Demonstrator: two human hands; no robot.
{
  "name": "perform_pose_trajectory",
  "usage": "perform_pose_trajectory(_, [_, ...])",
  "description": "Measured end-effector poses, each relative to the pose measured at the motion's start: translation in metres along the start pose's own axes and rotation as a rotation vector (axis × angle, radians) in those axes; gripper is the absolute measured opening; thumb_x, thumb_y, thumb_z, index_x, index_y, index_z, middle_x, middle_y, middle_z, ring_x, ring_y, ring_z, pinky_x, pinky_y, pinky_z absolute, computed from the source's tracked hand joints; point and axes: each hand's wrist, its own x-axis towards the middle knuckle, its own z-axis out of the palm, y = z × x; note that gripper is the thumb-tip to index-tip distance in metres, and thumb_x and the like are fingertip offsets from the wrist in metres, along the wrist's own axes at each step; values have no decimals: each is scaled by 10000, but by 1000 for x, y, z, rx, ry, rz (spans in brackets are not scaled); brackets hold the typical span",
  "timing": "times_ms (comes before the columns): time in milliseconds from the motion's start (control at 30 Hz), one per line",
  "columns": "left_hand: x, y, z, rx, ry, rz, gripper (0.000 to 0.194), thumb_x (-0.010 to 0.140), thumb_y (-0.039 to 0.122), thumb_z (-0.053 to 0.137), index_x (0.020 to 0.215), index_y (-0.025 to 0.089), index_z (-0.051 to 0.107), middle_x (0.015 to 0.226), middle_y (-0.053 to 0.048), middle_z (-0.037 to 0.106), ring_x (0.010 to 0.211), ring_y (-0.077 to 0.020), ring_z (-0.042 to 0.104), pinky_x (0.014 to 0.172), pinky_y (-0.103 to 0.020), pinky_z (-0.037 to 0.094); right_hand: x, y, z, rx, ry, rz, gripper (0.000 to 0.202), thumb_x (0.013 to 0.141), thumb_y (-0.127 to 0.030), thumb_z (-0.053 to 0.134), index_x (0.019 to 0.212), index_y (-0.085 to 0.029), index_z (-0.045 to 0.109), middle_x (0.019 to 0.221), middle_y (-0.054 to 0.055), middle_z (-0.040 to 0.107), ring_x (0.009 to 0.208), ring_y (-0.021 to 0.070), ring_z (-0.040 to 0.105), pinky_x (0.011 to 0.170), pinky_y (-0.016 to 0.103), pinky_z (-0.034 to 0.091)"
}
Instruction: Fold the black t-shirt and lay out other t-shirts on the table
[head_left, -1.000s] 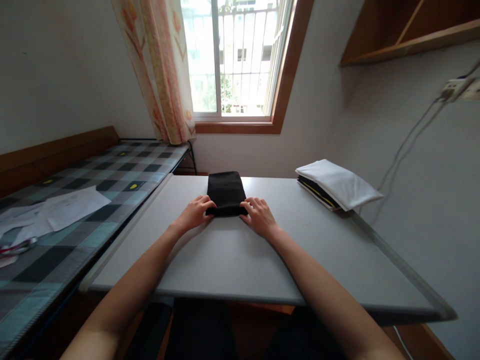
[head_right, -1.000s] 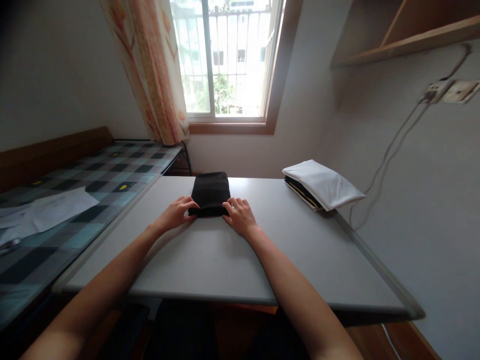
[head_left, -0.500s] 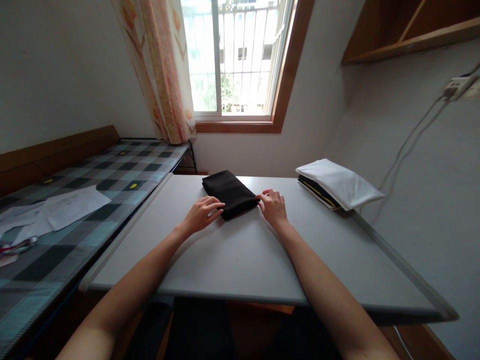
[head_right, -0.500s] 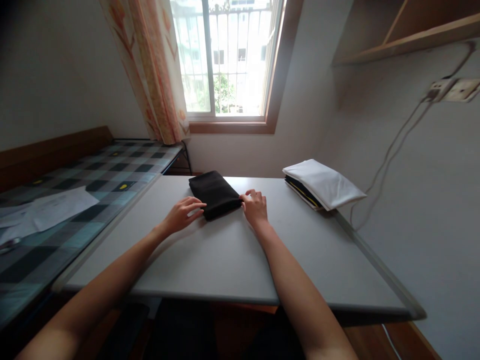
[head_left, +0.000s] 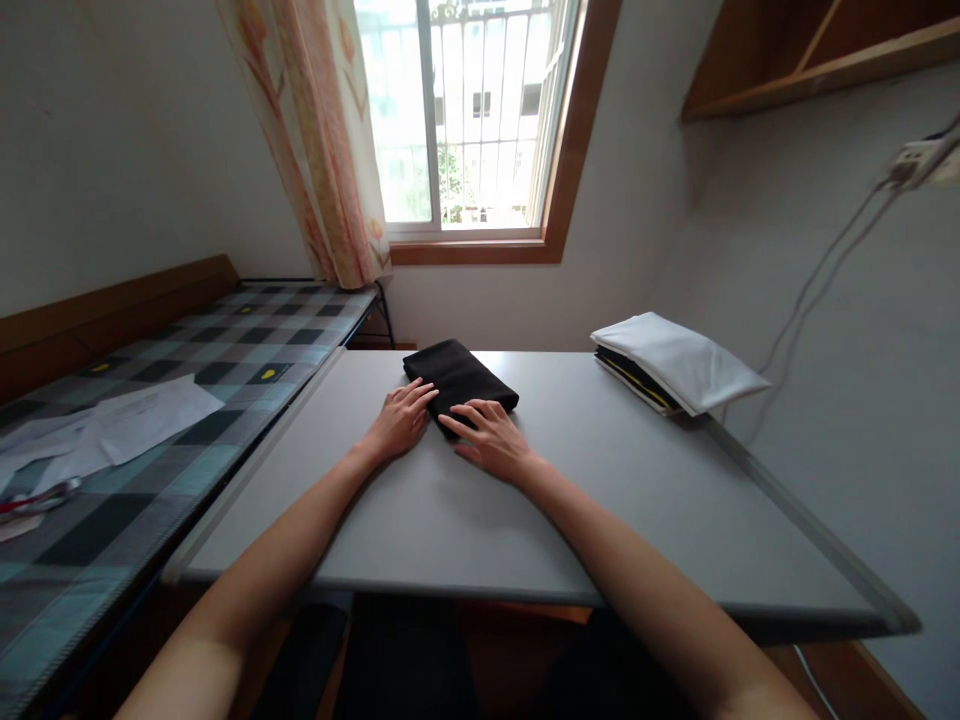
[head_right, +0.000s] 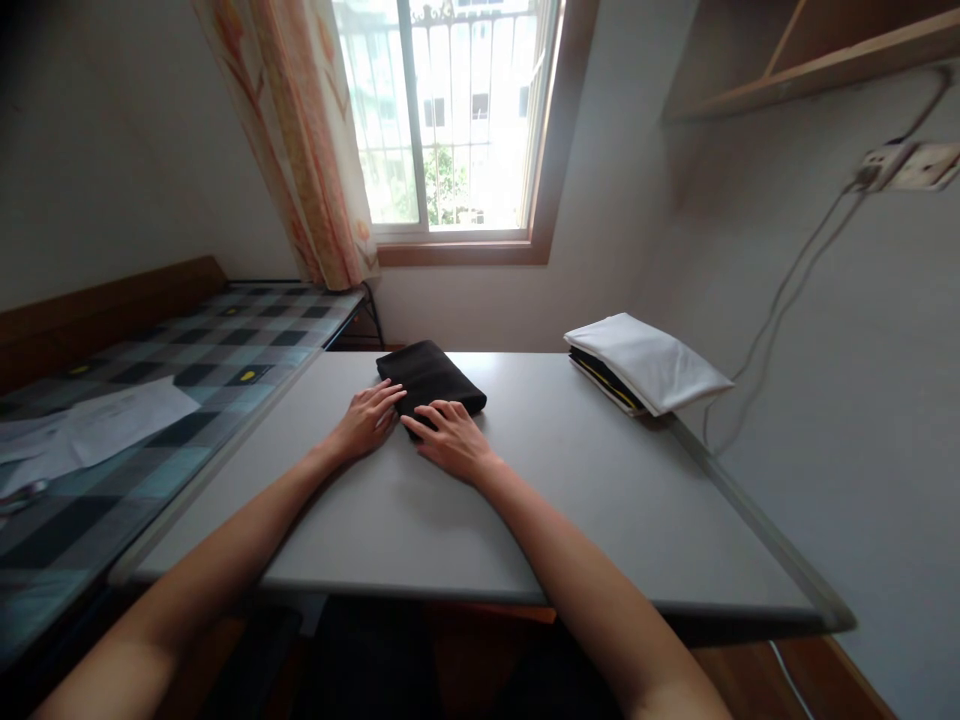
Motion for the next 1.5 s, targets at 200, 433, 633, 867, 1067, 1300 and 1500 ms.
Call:
perform_pose_trajectory(200, [4,9,-5,-30,12,-17,413,938,241,428,1333,181,533,1344,-116,574,1328,-253,441,1084,-453,319,4,-8,5,-48,-28,81,334,904,-375,588,1213,-254,623,1098,87,630,1027,238,489,938,404,287])
perform_pose_trajectory(433, [6,8,-4,-93,54,-22,380,915,251,481,1281,210,571,1251,-104,625,1287,-267,470,1078,-488,307,8,-13,3,-88,-50,135,235,909,-328,555,1111,-244,642,1022,77,620,974,235,483,906,396,271])
perform_pose_trajectory(633, [3,5,8,-117,53,-86,530,846,136,487,1368,226,496,1312,-107,531,1255,-261,457,1043,-447,360,20,-21,8,-119,-57,229,303,866,-440,589,1059,-210,630,991,98,604,936,257,469,868,401,283])
perform_pose_trajectory(867, [0,1,1,-99,175,-226,418,886,233,529,1304,244,546,1252,-103,526,1169,-271,485,999,-451,381,13,3,0,-73,-63,340,357,778,-223,596,1134,-199,605,994,87,612,951,251,483,873,383,288])
perform_pose_trajectory(1067, [-2,-11,-1,-195,310,-348,322,873,198,508,1173,213,622,1123,-92,549,1089,-246,539,972,-432,427,-42,89,-23,-156,-51,722,260,750,-127,553,947,-229,689,1028,100,617,986,279,476,833,392,326])
perform_pose_trajectory(1300, [0,-10,3,-268,242,-366,278,873,183,497,1101,218,652,1118,-82,594,1077,-242,570,955,-436,437,-60,112,-30,-105,37,1281,343,907,-348,416,1113,-178,631,1075,165,608,983,299,564,807,416,413])
perform_pose_trajectory(1500, [0,-9,8,-342,168,-317,313,904,221,478,1191,202,602,1152,-95,616,1093,-236,587,969,-446,446,-35,87,-27,117,-168,1277,704,906,-677,243,1428,-230,395,1081,172,650,1014,325,612,872,481,416])
